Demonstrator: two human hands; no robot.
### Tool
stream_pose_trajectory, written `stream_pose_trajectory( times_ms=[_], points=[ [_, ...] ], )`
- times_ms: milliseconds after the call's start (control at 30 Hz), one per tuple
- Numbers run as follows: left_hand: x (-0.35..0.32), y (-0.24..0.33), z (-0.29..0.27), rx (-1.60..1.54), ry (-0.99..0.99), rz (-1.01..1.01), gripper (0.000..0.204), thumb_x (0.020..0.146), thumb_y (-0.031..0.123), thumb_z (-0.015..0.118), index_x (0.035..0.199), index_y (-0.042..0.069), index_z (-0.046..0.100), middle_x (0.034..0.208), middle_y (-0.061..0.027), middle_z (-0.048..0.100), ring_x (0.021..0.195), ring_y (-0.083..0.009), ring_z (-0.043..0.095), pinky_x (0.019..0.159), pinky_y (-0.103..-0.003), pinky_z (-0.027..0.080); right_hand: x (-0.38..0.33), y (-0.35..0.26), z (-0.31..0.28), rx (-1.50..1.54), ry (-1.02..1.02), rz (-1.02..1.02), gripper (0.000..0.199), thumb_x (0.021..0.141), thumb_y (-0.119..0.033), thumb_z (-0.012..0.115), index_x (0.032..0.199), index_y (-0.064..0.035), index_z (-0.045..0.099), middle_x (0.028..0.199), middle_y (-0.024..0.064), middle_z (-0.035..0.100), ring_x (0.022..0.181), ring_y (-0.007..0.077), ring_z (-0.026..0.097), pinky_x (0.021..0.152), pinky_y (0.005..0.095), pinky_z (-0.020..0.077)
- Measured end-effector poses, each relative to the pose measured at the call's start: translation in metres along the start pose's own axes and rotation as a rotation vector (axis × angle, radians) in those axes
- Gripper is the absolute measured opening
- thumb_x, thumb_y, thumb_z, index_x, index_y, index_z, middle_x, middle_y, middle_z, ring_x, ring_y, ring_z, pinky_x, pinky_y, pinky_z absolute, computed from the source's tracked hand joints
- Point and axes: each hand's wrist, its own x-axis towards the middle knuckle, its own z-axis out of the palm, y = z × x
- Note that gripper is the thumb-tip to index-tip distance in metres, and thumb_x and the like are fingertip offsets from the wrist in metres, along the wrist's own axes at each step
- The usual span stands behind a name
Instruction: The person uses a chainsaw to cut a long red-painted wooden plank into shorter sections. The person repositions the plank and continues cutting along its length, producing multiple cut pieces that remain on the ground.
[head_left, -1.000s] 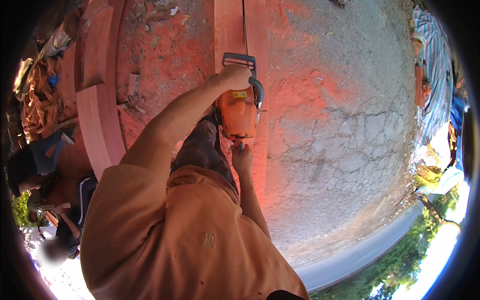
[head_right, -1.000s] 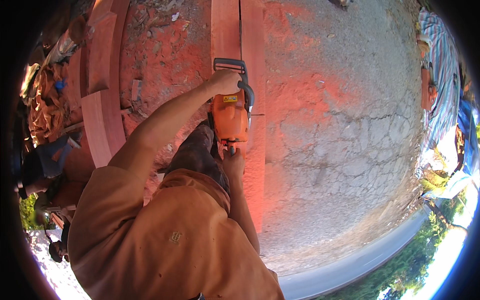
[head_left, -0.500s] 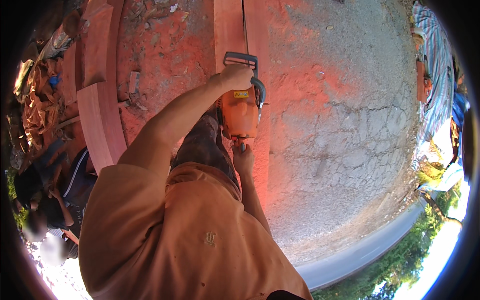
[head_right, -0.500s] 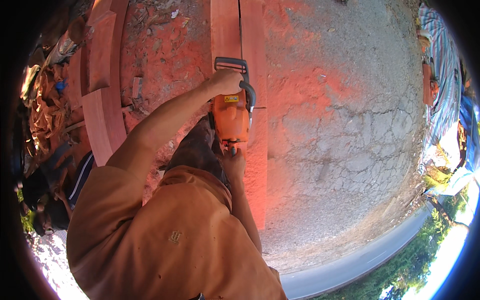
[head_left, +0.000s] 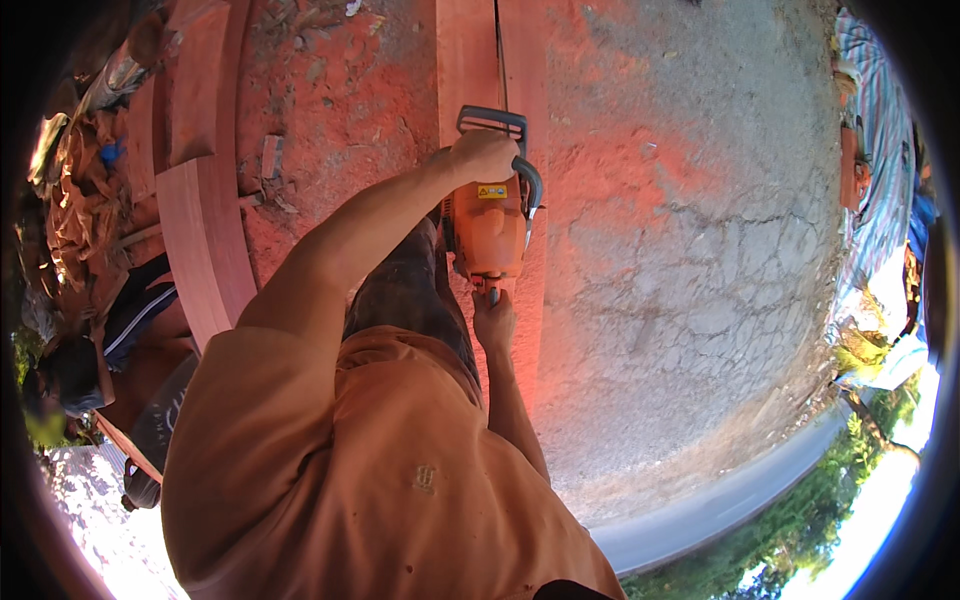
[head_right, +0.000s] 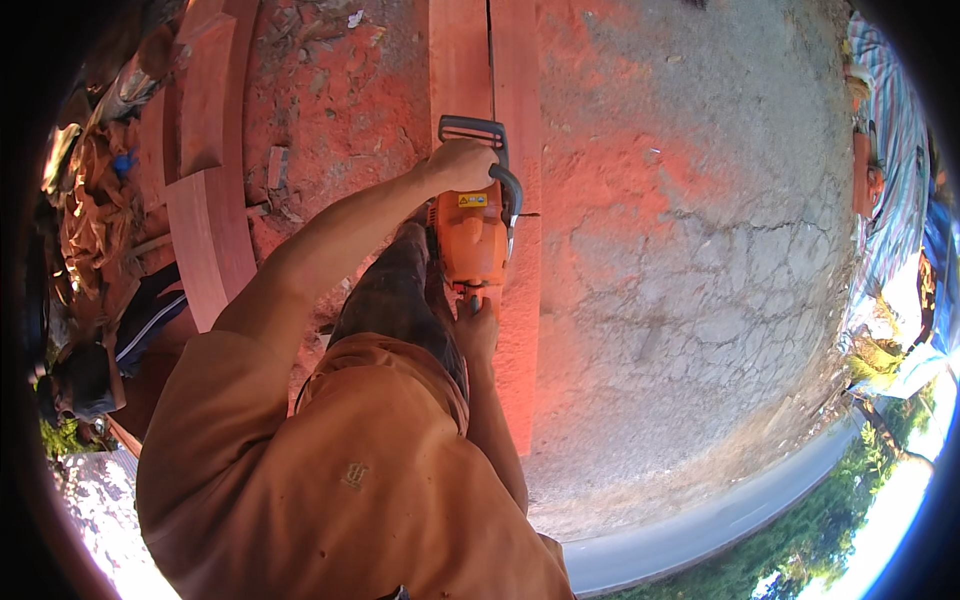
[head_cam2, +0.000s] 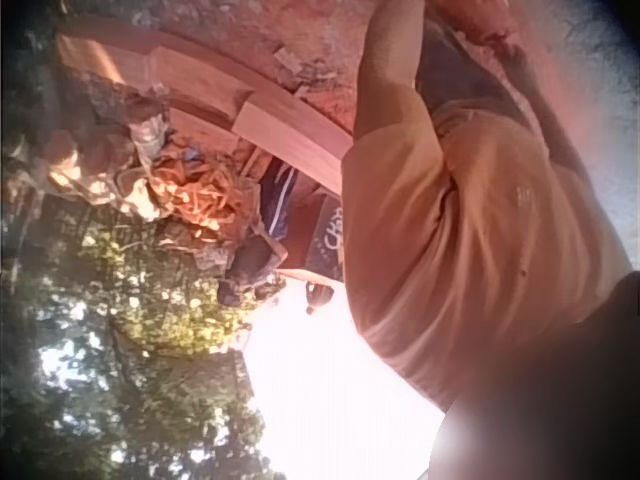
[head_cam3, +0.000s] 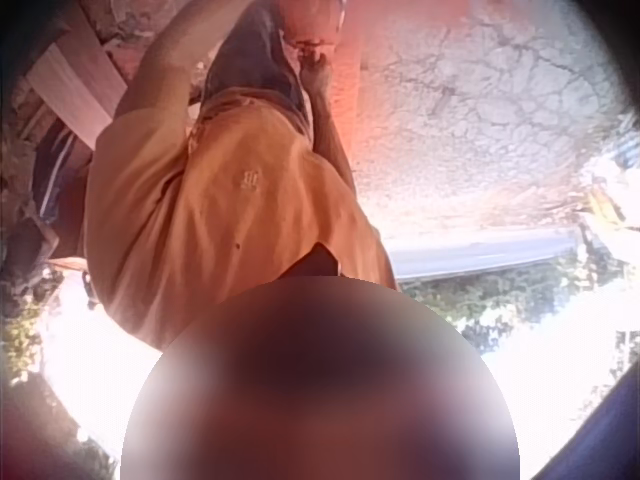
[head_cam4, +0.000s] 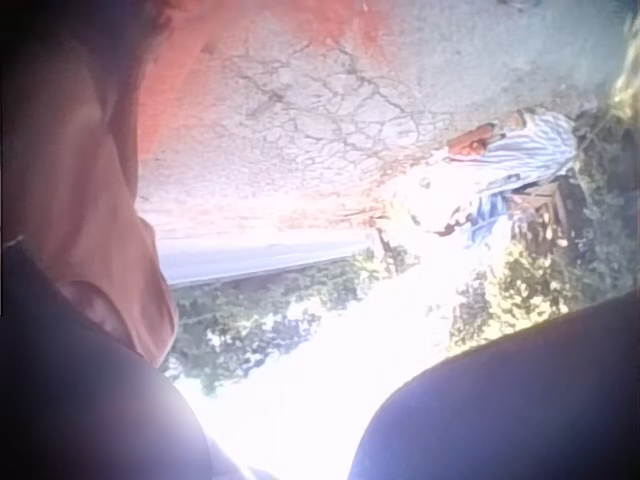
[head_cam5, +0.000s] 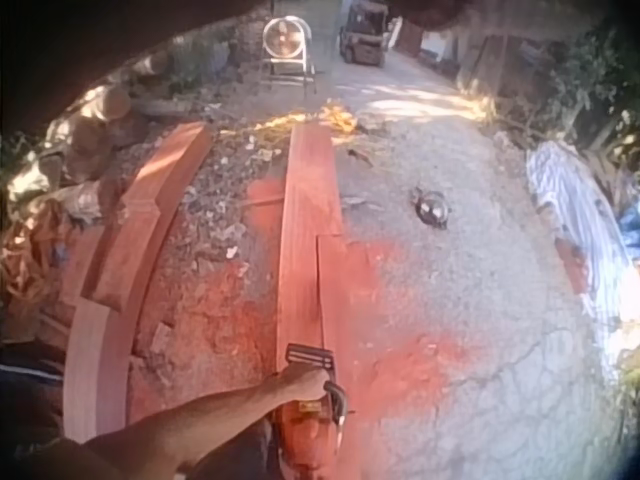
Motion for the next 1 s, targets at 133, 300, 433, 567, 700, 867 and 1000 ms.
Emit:
stream_pose_trajectory(
  times_ms=[133,300,433,567,700,867,1000],
  points=[
    [0.004,-0.01,0.004,-0.013,-0.018,-0.015,0.016,0.074,0.018,0.067,0.081,0.005,0.074,0.083,-0.0184,0.071,0.079,-0.0359,0.07,0.071,-0.047,0.055,0.008,0.0,0.005,0.02,0.029,-0.039,0.043,0.087,-0.036,0.069,0.098,0.0046,0.058,0.085,0.0334,0.065,0.086,0.0526,0.064,0.07,0.0572,0.0492],
    [0.017,-0.024,-0.004,-0.003,0.02,-0.011,0.016,0.075,0.019,0.067,0.082,0.006,0.074,0.085,-0.0184,0.071,0.081,-0.0354,0.07,0.073,-0.047,0.055,0.026,-0.014,0.008,0.016,-0.008,0.015,0.04,0.087,-0.034,0.071,0.094,0.0034,0.06,0.084,0.0283,0.066,0.086,0.0479,0.065,0.07,0.0532,0.0488],
    [0.036,-0.038,-0.023,0.013,0.035,-0.019,0.017,0.076,0.019,0.065,0.084,0.007,0.074,0.087,-0.018,0.072,0.084,-0.0356,0.07,0.075,-0.047,0.055,0.045,-0.038,0.006,0.007,-0.016,0.012,0.039,0.086,-0.034,0.071,0.094,0.0035,0.06,0.085,0.0278,0.066,0.086,0.0485,0.065,0.071,0.0537,0.0489],
    [0.05,-0.048,-0.035,0.057,0.041,0.013,0.02,0.076,0.02,0.066,0.085,0.004,0.075,0.095,-0.0186,0.072,0.094,-0.0336,0.07,0.082,-0.044,0.055,0.057,-0.055,0.005,-0.024,0.01,-0.02,0.039,0.086,-0.033,0.071,0.093,0.0032,0.06,0.086,0.0275,0.067,0.086,0.049,0.064,0.072,0.0541,0.0489],
    [0.051,-0.045,-0.032,0.073,-0.004,0.058,0.019,0.076,0.02,0.067,0.085,0.005,0.075,0.091,-0.0183,0.072,0.088,-0.0345,0.07,0.078,-0.046,0.055,0.052,-0.052,0.004,0.026,0.01,-0.014,0.039,0.086,-0.032,0.072,0.094,0.0045,0.06,0.087,0.0292,0.066,0.088,0.0495,0.064,0.072,0.0542,0.049],
    [0.037,-0.036,-0.02,0.067,0.001,0.089,0.018,0.076,0.019,0.067,0.085,0.006,0.075,0.086,-0.0183,0.072,0.082,-0.0344,0.07,0.075,-0.047,0.055,0.035,-0.04,0.0,0.029,-0.017,0.031,0.042,0.086,-0.032,0.072,0.095,0.0062,0.059,0.087,0.0306,0.066,0.089,0.0495,0.065,0.071,0.0544,0.0486],
    [0.018,-0.023,-0.01,0.052,-0.038,0.038,0.018,0.077,0.02,0.068,0.086,0.005,0.075,0.084,-0.0182,0.072,0.081,-0.0343,0.07,0.075,-0.046,0.055,0.013,-0.03,-0.004,0.037,-0.007,0.038,0.041,0.086,-0.032,0.072,0.097,0.0052,0.06,0.087,0.0303,0.066,0.088,0.049,0.065,0.07,0.0542,0.049]
  ],
)
